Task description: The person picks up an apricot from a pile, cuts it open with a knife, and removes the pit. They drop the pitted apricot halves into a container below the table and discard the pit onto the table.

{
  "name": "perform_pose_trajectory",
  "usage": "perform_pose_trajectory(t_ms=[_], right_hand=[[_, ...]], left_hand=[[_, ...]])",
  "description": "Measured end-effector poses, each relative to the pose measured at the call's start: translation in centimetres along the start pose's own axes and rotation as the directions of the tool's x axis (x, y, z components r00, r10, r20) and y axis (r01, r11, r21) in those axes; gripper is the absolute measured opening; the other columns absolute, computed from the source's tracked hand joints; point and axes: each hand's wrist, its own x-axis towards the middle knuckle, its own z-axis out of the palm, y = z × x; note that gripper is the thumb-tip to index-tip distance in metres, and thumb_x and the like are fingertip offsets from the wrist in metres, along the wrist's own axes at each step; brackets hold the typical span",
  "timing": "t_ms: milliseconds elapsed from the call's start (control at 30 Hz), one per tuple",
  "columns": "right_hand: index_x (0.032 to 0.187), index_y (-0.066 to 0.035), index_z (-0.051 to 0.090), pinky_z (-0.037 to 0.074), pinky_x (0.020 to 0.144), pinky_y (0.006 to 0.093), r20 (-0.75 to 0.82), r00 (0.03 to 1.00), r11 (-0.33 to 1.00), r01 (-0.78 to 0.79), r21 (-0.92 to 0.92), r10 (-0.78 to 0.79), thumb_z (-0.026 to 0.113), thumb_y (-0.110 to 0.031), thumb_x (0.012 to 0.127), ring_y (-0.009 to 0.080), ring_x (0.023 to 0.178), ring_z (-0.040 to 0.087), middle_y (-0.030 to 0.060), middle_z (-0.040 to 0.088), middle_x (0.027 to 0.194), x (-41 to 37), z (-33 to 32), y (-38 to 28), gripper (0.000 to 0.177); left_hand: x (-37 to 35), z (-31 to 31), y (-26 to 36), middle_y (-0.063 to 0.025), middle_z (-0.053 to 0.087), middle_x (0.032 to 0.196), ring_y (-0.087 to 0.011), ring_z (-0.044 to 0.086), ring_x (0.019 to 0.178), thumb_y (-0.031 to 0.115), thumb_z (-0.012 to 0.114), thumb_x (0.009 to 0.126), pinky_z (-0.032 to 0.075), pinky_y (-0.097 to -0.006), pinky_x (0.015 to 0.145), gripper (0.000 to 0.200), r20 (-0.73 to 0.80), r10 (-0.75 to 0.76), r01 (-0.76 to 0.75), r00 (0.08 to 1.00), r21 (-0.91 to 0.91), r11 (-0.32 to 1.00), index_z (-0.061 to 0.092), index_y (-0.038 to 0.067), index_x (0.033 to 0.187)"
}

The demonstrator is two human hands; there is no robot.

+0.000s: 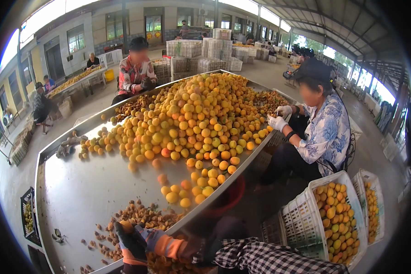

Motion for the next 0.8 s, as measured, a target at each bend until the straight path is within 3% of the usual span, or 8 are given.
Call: perform_pose_trajectory(t_ms=[33,100,133,200,233,433,733,800], right_hand=[[0.125,-0.003,0.046,0.05,0.078,0.0413,-0.003,1.0,1.0,-0.002,0.0,0.002,0.045,-0.016,0.088,0.0352,0.088,0.064,0.0217,0.064,0.099,0.3,-0.1,0.1,0.039],[0.131,-0.002,0.04,0.05,0.08,0.0415,0.114,0.985,0.987,-0.137,0.081,0.127,0.045,-0.015,0.089,0.0359,0.092,0.063,0.0234,0.063,0.103,0.8,-0.4,0.1,0.044],[0.131,-0.002,0.04,0.05,0.08,0.0415,0.116,0.985,0.987,-0.137,0.081,0.128,0.045,-0.015,0.089,0.0359,0.092,0.063,0.0234,0.063,0.103,0.9,-0.9,0.0,0.044],[0.137,-0.001,0.033,0.049,0.08,0.0425,0.164,0.978,0.983,-0.15,0.106,0.132,0.045,-0.015,0.09,0.037,0.094,0.063,0.0243,0.062,0.106,0.8,-2.6,-0.7,0.05],[0.137,-0.001,0.033,0.049,0.08,0.0425,0.164,0.978,0.983,-0.151,0.106,0.133,0.045,-0.015,0.09,0.037,0.094,0.063,0.0243,0.062,0.106,0.8,-1.9,-0.3,0.05],[0.142,-0.004,0.026,0.049,0.082,0.0425,-0.256,0.967,0.994,0.036,0.098,-0.01,0.049,-0.019,0.089,0.0365,0.099,0.061,0.024,0.057,0.119,0.8,1.0,2.2,0.06],[0.14,-0.003,0.031,0.045,0.092,0.0393,0.206,0.976,0.979,-0.112,0.168,0.077,0.05,-0.018,0.09,0.0366,0.111,0.056,0.023,0.049,0.131,1.5,-1.3,-0.1,0.056],[0.14,-0.001,0.031,0.042,0.098,0.0355,-0.172,0.972,0.903,0.213,0.374,-0.158,0.053,-0.012,0.09,0.0313,0.118,0.052,0.0216,0.048,0.133,1.6,-0.4,0.1,0.056]], left_hand=[[0.4,-0.7,0.3,-0.0034,0.056,0.061,-0.0173,0.053,0.048,0.051,0.052,0.091,0.043,-0.0292,0.043,0.042,0.003,-0.001,0.001,1.0,0.002,1.0,0.057,0.011,0.081],[1.2,-2.9,1.4,-0.0041,0.06,0.072,-0.0154,0.057,0.061,0.048,0.052,0.092,0.048,-0.0278,0.053,0.041,0.331,-0.009,-0.052,0.944,0.177,0.983,0.06,0.008,0.091],[1.5,-3.5,1.4,-0.0041,0.06,0.072,-0.0154,0.057,0.061,0.048,0.052,0.092,0.048,-0.0278,0.053,0.041,0.329,-0.01,-0.052,0.944,0.177,0.983,0.06,0.008,0.091],[1.6,-4.0,1.5,-0.005,0.062,0.085,-0.0143,0.06,0.076,0.042,0.054,0.093,0.051,-0.0281,0.063,0.039,0.28,0.233,-0.343,0.931,0.462,0.818,0.061,0.004,0.1],[2.1,-5.1,1.9,-0.0049,0.062,0.093,-0.0145,0.06,0.086,0.034,0.057,0.093,0.053,-0.0288,0.067,0.036,0.314,0.148,-0.289,0.938,0.468,0.835,0.059,0.003,0.109],[1.3,-3.6,2.6,-0.0053,0.063,0.098,-0.0139,0.064,0.078,0.027,0.061,0.091,0.056,-0.0296,0.065,0.041,0.481,0.029,-0.325,0.876,0.546,0.772,0.053,0.005,0.124],[3.8,-4.7,1.5,-0.004,0.064,0.085,-0.0101,0.06,0.072,0.019,0.063,0.087,0.049,-0.0222,0.061,0.033,0.453,0.365,-0.572,0.813,0.503,0.648,0.06,-0.002,0.111],[3.1,-4.2,1.9,-0.0046,0.064,0.087,-0.0114,0.06,0.074,0.023,0.063,0.086,0.05,-0.0233,0.064,0.036,0.454,0.327,-0.54,0.829,0.497,0.679,0.06,-0.003,0.112]])
